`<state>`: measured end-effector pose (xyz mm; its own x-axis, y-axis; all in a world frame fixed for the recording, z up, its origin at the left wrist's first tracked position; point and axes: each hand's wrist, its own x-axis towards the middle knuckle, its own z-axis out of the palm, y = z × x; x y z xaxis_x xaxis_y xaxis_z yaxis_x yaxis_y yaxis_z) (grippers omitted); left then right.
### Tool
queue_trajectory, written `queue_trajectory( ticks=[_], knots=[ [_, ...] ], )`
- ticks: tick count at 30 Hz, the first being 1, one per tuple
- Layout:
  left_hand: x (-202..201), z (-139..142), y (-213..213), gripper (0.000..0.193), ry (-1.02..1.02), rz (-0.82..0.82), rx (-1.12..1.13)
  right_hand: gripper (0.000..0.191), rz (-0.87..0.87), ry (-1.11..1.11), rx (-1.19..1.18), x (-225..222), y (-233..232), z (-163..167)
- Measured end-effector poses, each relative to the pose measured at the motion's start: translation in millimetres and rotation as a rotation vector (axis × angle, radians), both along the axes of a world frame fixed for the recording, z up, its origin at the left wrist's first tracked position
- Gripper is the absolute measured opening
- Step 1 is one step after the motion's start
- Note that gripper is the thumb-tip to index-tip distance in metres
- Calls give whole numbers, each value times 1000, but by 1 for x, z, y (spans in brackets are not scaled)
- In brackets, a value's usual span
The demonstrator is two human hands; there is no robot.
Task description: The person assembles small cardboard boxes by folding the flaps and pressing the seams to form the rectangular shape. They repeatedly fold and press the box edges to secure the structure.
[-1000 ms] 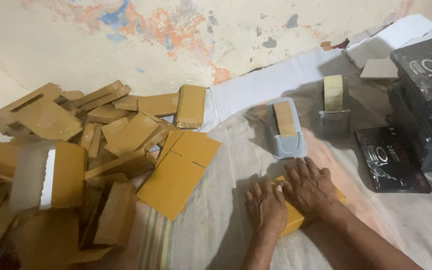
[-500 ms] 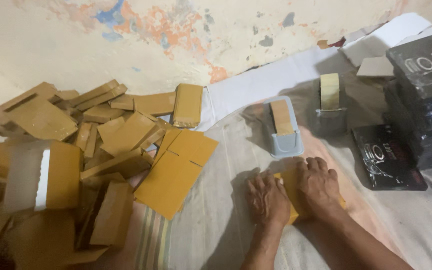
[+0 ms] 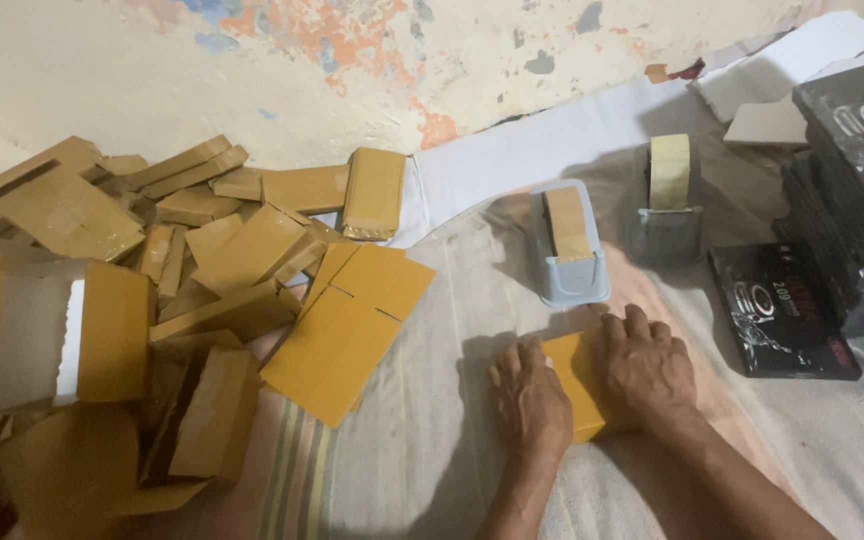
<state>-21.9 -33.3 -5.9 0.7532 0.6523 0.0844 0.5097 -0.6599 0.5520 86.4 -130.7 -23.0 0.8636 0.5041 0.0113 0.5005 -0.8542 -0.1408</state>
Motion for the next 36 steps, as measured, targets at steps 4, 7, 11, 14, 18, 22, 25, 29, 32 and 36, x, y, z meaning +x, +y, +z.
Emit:
queue_trajectory(
  ticks=[4, 7, 11, 14, 18, 22, 25, 29, 32, 36],
  knots=[
    [1, -13, 3, 53, -70, 45, -39, 93, 110, -137, -145, -24, 19, 18],
    [4, -23, 10, 58, -175, 99, -365, 123, 328, 83, -332, -44, 35, 41],
    [0, -27, 18, 54, -280, 74, -245, 103, 474, 53, -356, -57, 43, 55],
    [-1, -23, 17, 53, -122, 73, -248, 96, 476, 52, -381, -46, 40, 50],
    [4, -11, 10, 56, 120, 1, -103, 70, 367, 30, -323, -19, 27, 29],
    [8, 5, 0, 58, 178, -48, 13, 65, 218, -29, -72, 7, 6, 6],
    [19, 20, -9, 55, 217, -101, 139, 60, 187, -74, -79, 12, -4, -2],
    [24, 30, -18, 50, 369, -222, 159, 56, 145, -11, 40, 7, -6, 5],
    [25, 26, -15, 51, 351, -235, 113, 53, 131, 5, 60, 2, -6, 14],
    [21, 11, 5, 57, 298, -181, 83, 53, 106, 59, -2, -1, -6, 24]
  ],
)
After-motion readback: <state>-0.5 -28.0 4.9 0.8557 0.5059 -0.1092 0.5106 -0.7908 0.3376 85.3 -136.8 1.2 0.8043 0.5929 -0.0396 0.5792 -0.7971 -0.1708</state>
